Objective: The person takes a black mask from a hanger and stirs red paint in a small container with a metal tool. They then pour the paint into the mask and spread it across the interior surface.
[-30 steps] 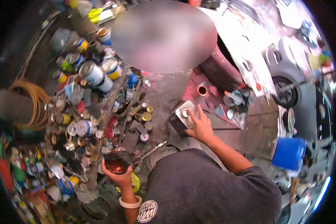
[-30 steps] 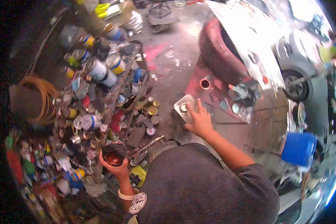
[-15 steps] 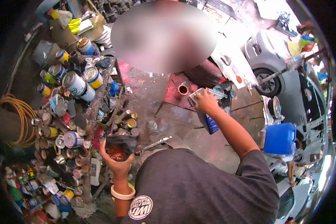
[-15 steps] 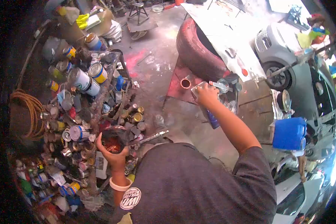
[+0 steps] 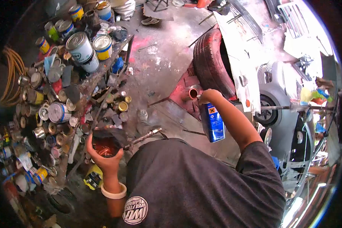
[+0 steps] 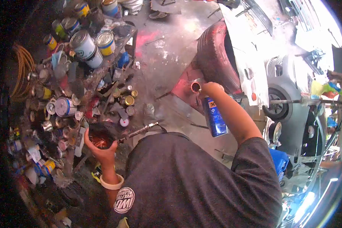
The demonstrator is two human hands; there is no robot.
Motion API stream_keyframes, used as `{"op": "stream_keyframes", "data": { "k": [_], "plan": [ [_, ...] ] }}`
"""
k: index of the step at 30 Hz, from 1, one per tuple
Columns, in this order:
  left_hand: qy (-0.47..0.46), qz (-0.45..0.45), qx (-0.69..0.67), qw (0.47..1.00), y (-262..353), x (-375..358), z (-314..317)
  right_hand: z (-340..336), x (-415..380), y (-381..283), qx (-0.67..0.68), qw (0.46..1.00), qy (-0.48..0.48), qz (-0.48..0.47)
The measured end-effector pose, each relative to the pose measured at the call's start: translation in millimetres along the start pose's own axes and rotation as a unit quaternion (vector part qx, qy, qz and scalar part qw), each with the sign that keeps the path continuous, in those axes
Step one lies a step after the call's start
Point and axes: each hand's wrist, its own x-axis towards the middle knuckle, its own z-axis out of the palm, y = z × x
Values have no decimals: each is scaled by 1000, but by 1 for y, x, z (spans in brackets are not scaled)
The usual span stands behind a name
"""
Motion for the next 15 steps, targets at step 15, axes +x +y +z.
{"op": "stream_keyframes", "data": {
  "k": [15],
  "plan": [
    [21, -12, -26, 999, -11, 4, 7, -23, 76, -10, -87, 973, -209, -46]
  ]
}}
